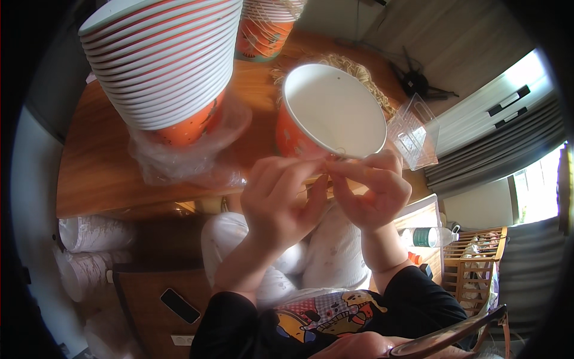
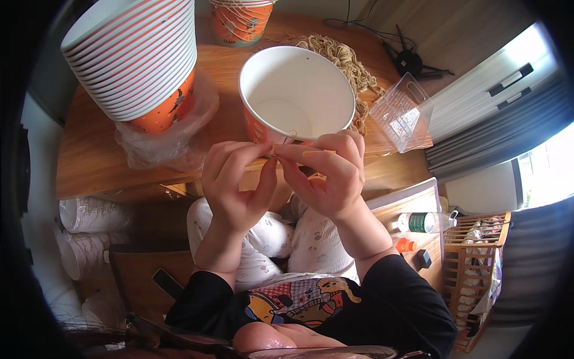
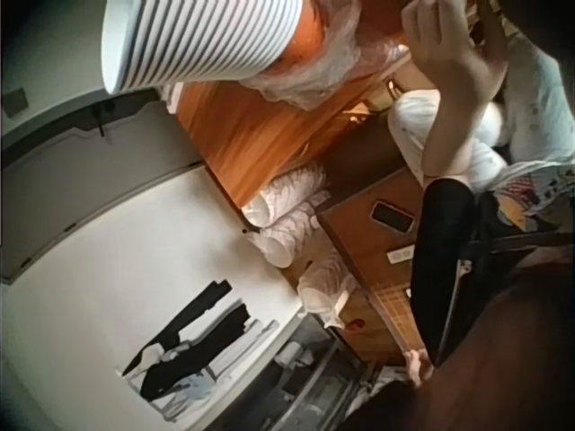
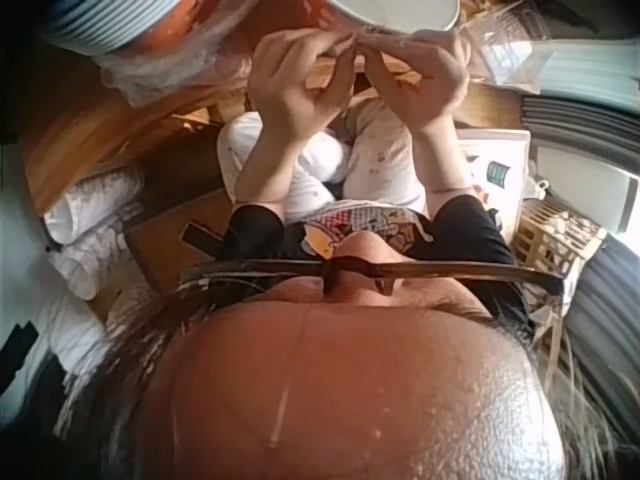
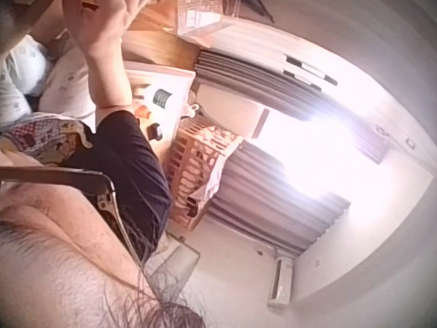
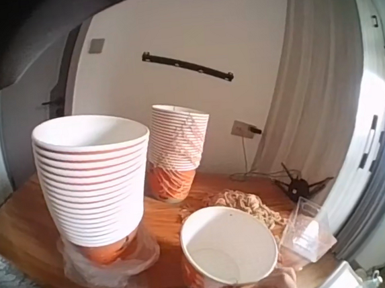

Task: Tying twine to the rims of paper buckets to create handles.

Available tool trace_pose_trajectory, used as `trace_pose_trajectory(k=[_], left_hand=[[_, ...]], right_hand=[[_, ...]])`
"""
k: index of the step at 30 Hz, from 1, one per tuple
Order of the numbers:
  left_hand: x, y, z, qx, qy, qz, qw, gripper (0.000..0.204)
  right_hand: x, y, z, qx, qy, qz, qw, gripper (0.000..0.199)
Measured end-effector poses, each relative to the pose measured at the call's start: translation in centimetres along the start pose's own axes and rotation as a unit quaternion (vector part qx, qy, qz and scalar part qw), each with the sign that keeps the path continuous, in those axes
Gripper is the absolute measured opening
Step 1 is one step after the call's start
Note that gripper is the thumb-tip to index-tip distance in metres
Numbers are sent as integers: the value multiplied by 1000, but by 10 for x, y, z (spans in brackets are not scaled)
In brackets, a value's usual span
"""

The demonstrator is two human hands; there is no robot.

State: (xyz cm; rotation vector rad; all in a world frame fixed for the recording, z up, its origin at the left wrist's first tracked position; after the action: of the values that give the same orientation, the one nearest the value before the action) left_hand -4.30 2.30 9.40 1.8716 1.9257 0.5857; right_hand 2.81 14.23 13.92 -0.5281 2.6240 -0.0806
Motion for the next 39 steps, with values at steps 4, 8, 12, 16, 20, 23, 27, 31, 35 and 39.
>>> trace_pose_trajectory(k=[4, 8, 12, 16, 20, 23, 27, 31, 35, 39], left_hand=[[2, 1, 2, 7, 0, -8, 1000, 18], [2, 1, 1, 9, 0, -5, 1000, 15], [4, -3, 1, -13, -9, 22, 1000, 13], [5, -5, 1, -28, -12, 45, 999, 11], [6, -8, 3, -48, -20, 71, 996, 10], [7, -9, 5, -57, -29, 76, 995, 10], [7, -6, 4, -47, -29, 68, 996, 10], [7, -4, 5, -42, -32, 61, 997, 10], [9, -2, 5, -42, -35, 64, 996, 10], [12, 0, 8, -30, -48, 47, 997, 10]], right_hand=[[-3, -1, 2, -22, 27, -22, 999, 40], [-2, -2, 1, -28, 23, -16, 999, 38], [-1, -3, 1, -38, 17, -6, 999, 45], [0, -4, 3, -32, 11, 7, 999, 50], [0, -6, 3, -33, 7, 18, 999, 49], [0, -6, 3, -25, 4, 22, 999, 47], [-1, -5, 4, -22, -5, 25, 999, 44], [2, -8, 2, -17, -33, 44, 998, 42], [6, -3, 5, 11, -62, 71, 995, 40], [-4, 0, 12, -3, 27, 6, 1000, 37]])
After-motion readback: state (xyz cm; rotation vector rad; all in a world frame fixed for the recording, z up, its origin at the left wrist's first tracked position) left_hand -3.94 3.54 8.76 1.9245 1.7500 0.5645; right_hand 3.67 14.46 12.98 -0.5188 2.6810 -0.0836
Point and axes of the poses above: each hand's wrist, its own z-axis away from the middle knuckle, its own x-axis out of the palm, y = z × x, the point moved 10 cm from there along -z, towards the middle knuckle, and after that the axes turned 8 degrees about y, right-handed, at the moved point
